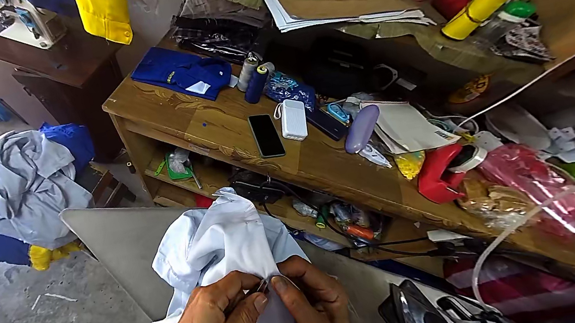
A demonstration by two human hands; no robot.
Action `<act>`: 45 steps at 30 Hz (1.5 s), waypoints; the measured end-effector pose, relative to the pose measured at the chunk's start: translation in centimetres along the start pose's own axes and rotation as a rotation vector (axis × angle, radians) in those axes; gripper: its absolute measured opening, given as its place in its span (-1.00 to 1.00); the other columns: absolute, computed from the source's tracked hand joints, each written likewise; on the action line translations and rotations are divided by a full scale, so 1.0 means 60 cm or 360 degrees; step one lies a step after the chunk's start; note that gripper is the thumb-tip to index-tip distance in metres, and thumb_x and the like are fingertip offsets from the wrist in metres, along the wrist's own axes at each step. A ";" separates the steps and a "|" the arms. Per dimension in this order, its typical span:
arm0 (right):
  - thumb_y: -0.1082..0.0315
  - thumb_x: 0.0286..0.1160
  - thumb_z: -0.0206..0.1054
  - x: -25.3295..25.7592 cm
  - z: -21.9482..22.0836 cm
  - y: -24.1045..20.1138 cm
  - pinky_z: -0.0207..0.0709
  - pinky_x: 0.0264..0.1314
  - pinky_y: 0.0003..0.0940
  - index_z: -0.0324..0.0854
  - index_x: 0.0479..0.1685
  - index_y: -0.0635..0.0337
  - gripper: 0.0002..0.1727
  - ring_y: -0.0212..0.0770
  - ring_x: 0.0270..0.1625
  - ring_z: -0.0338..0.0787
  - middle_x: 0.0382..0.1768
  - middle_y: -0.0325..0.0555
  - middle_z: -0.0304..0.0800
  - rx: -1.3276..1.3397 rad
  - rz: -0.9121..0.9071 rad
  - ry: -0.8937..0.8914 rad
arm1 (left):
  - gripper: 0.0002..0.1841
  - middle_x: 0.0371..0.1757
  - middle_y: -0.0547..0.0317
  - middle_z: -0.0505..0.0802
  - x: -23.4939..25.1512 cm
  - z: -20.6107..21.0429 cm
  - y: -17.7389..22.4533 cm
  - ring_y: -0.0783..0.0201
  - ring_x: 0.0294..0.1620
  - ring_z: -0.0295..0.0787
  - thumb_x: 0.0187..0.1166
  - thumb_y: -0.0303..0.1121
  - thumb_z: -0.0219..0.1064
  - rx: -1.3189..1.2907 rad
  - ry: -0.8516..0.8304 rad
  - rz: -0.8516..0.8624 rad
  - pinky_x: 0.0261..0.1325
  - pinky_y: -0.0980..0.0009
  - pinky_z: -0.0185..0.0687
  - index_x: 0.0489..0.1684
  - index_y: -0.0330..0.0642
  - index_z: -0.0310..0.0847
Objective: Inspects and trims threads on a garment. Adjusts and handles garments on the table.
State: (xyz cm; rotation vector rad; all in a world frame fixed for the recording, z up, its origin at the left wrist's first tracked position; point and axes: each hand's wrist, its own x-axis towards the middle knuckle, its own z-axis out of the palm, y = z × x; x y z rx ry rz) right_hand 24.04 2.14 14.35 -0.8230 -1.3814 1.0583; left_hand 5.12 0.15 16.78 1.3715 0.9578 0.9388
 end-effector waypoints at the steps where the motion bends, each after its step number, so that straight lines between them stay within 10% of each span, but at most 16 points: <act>1: 0.39 0.57 0.36 0.001 -0.001 -0.001 0.69 -0.18 -0.63 0.78 -0.18 0.25 -0.87 -0.50 -0.27 0.77 -0.33 -0.25 0.80 -0.0046 -0.0004 -0.0011 | -0.76 -0.54 0.41 0.67 0.000 -0.001 -0.001 0.60 -0.63 0.53 0.79 -0.22 0.20 0.0003 0.0004 0.0006 -0.57 0.68 0.49 0.06 -0.15 0.72; 28: 0.38 0.62 0.33 -0.004 -0.004 -0.001 0.66 -0.13 -0.62 0.78 -0.15 0.28 -0.84 -0.48 -0.21 0.75 -0.30 -0.23 0.79 -0.0043 0.0056 -0.0110 | -0.74 -0.55 0.43 0.64 0.003 -0.004 -0.018 0.67 -0.62 0.40 0.80 -0.27 0.15 0.0168 0.0024 0.0171 -0.56 0.72 0.30 -0.06 -0.15 0.77; 34: 0.62 0.44 0.34 0.010 -0.020 -0.017 0.73 -0.24 -0.55 0.48 0.35 0.44 -0.55 -0.38 -0.27 0.81 -0.19 -0.10 0.86 -0.0143 0.0118 -0.0105 | -0.75 -0.54 0.42 0.67 0.000 -0.007 -0.009 0.61 -0.64 0.53 0.77 -0.15 0.22 0.0087 -0.0030 -0.0024 -0.60 0.68 0.48 0.06 -0.11 0.71; 38: 0.54 0.50 0.31 0.010 -0.033 -0.016 0.73 -0.07 -0.59 0.83 0.04 0.28 -0.76 -0.41 -0.10 0.82 -0.07 -0.13 0.88 -0.0261 0.0074 -0.0139 | -0.76 -0.49 0.41 0.67 -0.003 -0.001 -0.005 0.59 -0.62 0.54 0.75 -0.16 0.25 0.0092 -0.0101 -0.0060 -0.58 0.66 0.50 0.03 -0.10 0.69; 45: 0.61 0.38 0.39 0.004 -0.024 -0.021 0.78 0.01 -0.51 0.82 0.08 0.35 -0.71 -0.32 -0.04 0.85 -0.03 -0.04 0.88 -0.0148 0.0132 -0.0114 | -0.78 -0.46 0.40 0.71 -0.002 0.009 -0.005 0.59 -0.60 0.57 0.75 -0.15 0.25 0.0124 -0.0048 -0.0057 -0.56 0.66 0.54 0.03 -0.08 0.68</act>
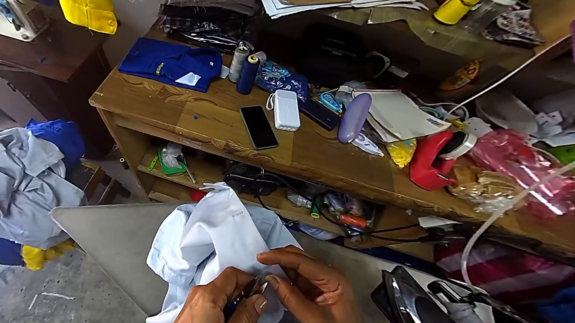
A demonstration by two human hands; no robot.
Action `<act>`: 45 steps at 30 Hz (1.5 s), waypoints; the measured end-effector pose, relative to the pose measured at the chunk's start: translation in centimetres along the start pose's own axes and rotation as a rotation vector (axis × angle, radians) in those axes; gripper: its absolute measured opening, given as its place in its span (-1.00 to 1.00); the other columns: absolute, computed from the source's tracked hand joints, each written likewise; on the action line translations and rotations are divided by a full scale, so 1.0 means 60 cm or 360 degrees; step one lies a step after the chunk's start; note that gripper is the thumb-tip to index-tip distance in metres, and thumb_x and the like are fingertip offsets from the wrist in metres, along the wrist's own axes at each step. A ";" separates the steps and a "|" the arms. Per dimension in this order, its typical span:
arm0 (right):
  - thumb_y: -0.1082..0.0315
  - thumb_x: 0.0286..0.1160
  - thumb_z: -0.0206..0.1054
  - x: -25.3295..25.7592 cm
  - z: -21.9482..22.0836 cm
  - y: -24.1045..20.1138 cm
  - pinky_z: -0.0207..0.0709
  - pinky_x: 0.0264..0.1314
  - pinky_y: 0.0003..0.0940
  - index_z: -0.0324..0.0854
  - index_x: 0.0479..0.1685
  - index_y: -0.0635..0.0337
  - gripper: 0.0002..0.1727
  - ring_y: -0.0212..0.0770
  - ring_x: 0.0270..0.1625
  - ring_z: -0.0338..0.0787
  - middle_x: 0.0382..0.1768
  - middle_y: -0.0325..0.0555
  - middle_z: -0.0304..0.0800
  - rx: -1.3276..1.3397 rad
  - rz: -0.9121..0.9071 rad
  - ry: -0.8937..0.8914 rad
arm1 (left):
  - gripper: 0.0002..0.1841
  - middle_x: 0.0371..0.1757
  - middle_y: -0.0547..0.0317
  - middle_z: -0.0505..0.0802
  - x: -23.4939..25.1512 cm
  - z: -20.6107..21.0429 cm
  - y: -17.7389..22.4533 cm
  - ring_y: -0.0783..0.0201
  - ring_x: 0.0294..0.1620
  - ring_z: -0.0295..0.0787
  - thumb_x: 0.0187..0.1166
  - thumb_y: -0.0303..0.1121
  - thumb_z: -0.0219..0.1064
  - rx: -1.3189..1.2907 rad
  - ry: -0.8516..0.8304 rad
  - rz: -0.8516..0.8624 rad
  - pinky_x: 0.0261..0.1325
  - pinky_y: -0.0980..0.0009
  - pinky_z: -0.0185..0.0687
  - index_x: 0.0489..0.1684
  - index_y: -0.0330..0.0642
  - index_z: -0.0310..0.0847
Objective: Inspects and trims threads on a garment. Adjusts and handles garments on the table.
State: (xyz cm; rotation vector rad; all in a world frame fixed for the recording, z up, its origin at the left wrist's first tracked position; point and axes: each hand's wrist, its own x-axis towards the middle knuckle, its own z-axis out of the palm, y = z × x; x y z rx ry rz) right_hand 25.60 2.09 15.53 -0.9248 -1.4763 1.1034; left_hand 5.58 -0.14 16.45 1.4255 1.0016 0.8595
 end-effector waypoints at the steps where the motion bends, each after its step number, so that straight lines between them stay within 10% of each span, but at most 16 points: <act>1: 0.61 0.38 0.39 -0.001 0.001 -0.003 0.78 -0.01 -0.51 0.82 0.08 0.35 -0.70 -0.32 -0.05 0.84 -0.04 -0.03 0.88 -0.0009 0.0001 0.0003 | -0.77 -0.46 0.40 0.70 0.000 0.000 0.001 0.59 -0.61 0.57 0.76 -0.15 0.25 0.0007 -0.0002 0.0002 -0.56 0.65 0.54 0.03 -0.08 0.68; 45: 0.63 0.30 0.43 -0.002 -0.001 -0.022 0.71 -0.05 -0.55 0.83 0.08 0.29 -0.66 -0.38 -0.12 0.78 -0.13 -0.11 0.88 -0.0025 -0.0048 -0.0207 | -0.73 -0.59 0.42 0.65 0.004 -0.017 -0.002 0.65 -0.64 0.48 0.79 -0.21 0.20 -0.0031 -0.0061 0.0171 -0.57 0.72 0.39 -0.16 -0.16 0.74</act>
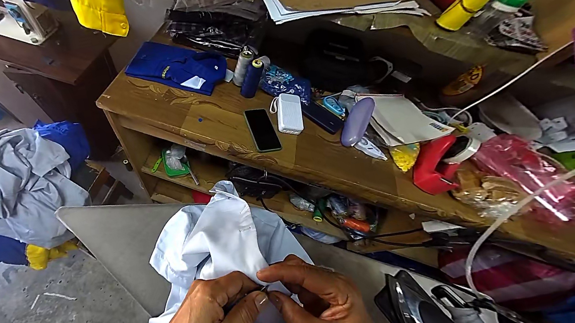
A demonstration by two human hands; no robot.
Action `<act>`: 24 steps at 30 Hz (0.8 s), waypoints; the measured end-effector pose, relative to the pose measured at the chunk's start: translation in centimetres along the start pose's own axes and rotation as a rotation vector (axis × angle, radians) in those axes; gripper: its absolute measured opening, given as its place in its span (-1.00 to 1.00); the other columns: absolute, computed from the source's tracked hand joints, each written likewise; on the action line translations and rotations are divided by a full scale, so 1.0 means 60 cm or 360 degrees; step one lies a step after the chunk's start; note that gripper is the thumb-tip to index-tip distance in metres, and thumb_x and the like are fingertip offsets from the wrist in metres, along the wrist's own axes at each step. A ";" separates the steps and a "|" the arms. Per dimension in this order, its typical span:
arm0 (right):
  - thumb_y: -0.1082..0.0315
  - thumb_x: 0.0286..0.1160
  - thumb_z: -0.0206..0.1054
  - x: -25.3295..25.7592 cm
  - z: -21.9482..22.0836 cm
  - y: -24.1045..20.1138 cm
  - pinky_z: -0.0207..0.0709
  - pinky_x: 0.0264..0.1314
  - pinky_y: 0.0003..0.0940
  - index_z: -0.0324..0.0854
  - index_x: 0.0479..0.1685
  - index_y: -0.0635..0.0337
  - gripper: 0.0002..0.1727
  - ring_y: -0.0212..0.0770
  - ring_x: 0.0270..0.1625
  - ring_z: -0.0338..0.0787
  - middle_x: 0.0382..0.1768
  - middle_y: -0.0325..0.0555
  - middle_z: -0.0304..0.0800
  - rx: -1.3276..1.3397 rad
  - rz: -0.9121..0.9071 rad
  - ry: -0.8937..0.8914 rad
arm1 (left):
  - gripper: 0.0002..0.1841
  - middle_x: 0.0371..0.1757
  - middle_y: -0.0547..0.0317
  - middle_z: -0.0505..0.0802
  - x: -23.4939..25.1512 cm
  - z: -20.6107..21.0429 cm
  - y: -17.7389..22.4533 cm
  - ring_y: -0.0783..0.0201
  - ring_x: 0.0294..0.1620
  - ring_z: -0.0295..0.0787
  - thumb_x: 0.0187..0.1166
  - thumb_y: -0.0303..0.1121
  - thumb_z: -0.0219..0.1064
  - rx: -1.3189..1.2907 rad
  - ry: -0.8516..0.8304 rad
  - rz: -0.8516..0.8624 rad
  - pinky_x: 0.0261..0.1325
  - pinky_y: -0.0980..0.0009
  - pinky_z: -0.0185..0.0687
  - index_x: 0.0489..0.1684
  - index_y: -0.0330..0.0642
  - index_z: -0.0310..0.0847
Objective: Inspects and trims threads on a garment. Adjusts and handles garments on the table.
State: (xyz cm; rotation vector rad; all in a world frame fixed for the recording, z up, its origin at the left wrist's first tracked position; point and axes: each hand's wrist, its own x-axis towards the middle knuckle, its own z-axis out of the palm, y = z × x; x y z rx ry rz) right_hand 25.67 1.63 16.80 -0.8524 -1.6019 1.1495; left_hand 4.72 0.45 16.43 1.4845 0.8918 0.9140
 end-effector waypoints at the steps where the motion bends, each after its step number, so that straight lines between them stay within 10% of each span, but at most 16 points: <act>1: 0.62 0.30 0.44 0.000 0.000 0.000 0.71 -0.06 -0.56 0.83 0.08 0.28 -0.67 -0.39 -0.12 0.78 -0.13 -0.12 0.88 0.0000 0.0000 -0.0001 | -0.73 -0.60 0.42 0.65 0.000 0.001 -0.001 0.65 -0.64 0.48 0.79 -0.21 0.20 0.0000 0.0004 0.0003 -0.57 0.72 0.38 -0.17 -0.16 0.75; 24: 0.63 0.30 0.43 -0.004 0.004 0.002 0.73 -0.08 -0.55 0.82 0.11 0.30 -0.65 -0.38 -0.13 0.79 -0.11 -0.10 0.87 0.0042 0.0034 -0.0011 | -0.73 -0.59 0.40 0.67 -0.004 0.000 -0.008 0.66 -0.63 0.50 0.79 -0.21 0.20 0.0043 0.0017 0.0061 -0.56 0.73 0.41 -0.19 -0.18 0.74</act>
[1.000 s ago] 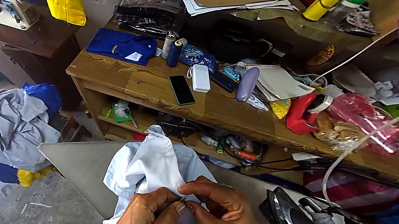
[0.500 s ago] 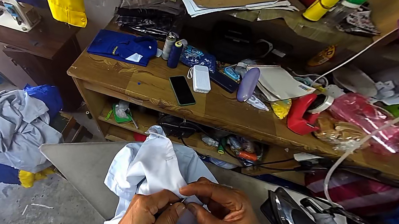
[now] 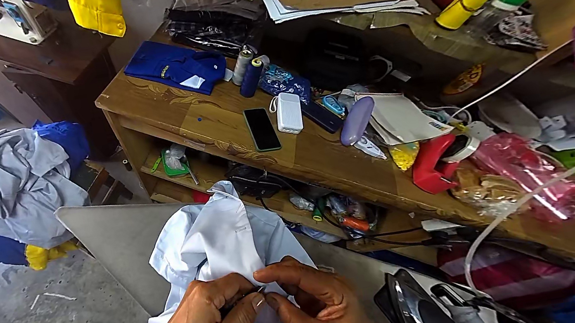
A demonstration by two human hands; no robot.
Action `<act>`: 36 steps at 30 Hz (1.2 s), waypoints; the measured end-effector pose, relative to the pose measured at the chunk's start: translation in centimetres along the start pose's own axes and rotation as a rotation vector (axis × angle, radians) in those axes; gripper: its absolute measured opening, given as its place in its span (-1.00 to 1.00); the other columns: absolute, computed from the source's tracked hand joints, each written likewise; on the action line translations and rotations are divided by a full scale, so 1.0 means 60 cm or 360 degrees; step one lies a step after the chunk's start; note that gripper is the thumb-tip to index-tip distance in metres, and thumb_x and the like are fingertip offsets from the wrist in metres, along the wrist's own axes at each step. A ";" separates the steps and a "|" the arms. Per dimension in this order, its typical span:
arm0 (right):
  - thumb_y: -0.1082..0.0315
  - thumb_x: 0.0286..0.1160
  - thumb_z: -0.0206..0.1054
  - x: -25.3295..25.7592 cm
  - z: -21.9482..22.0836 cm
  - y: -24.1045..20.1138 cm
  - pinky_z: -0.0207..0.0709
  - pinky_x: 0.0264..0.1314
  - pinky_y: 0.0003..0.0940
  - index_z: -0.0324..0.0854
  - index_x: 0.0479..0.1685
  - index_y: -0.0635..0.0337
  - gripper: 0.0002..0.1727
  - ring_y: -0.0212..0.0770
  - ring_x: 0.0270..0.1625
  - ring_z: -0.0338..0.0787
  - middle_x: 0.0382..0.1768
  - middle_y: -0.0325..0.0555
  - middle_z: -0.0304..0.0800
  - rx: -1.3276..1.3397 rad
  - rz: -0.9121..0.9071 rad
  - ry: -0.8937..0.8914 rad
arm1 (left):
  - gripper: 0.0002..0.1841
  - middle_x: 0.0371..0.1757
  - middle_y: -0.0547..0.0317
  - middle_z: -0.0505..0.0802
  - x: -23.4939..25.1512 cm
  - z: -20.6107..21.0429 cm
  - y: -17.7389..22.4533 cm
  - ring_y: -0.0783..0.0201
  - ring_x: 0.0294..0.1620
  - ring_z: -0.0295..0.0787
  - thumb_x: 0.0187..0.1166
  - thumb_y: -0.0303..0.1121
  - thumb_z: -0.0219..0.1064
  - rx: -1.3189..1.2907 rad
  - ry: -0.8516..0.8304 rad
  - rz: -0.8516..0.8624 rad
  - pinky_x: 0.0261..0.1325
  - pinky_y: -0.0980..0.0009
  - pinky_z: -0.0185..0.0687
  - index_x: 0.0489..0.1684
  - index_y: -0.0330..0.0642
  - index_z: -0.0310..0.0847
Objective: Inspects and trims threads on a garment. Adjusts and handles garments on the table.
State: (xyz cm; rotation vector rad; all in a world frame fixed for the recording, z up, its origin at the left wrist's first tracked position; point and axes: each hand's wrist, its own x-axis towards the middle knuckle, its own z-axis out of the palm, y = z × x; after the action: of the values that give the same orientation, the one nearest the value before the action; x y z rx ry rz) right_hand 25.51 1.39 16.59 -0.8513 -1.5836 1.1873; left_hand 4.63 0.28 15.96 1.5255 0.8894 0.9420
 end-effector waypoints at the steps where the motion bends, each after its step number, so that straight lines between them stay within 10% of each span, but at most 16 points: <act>1: 0.63 0.30 0.43 0.000 0.000 0.000 0.73 -0.09 -0.55 0.82 0.11 0.30 -0.65 -0.38 -0.14 0.79 -0.12 -0.10 0.87 -0.0012 -0.0001 0.0000 | -0.73 -0.59 0.41 0.67 0.000 0.000 0.001 0.66 -0.63 0.51 0.79 -0.21 0.20 -0.0001 0.0003 -0.0008 -0.56 0.73 0.41 -0.20 -0.18 0.74; 31: 0.61 0.31 0.45 -0.001 0.006 0.005 0.69 -0.18 -0.60 0.82 0.11 0.30 -0.66 -0.43 -0.20 0.76 -0.16 -0.12 0.87 0.0007 0.0031 0.0020 | -0.69 -0.61 0.39 0.64 0.000 0.000 -0.007 0.65 -0.63 0.47 0.81 -0.21 0.17 0.0192 0.0065 0.0075 -0.55 0.71 0.37 -0.26 -0.16 0.75; 36: 0.63 0.34 0.43 -0.001 -0.003 0.006 0.76 -0.06 -0.53 0.78 0.16 0.33 -0.64 -0.40 -0.13 0.81 -0.09 -0.10 0.88 0.0134 0.0102 -0.0068 | -0.74 -0.50 0.46 0.73 -0.005 -0.046 0.034 0.69 -0.58 0.49 0.62 -0.10 0.40 0.0260 -0.0062 0.0038 -0.54 0.71 0.40 0.02 -0.05 0.79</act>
State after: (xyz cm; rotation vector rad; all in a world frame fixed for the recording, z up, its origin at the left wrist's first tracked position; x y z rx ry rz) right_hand 25.67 1.46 16.25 -0.8320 -1.5392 1.3163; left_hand 2.08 0.82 18.21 1.6910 0.9403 0.8711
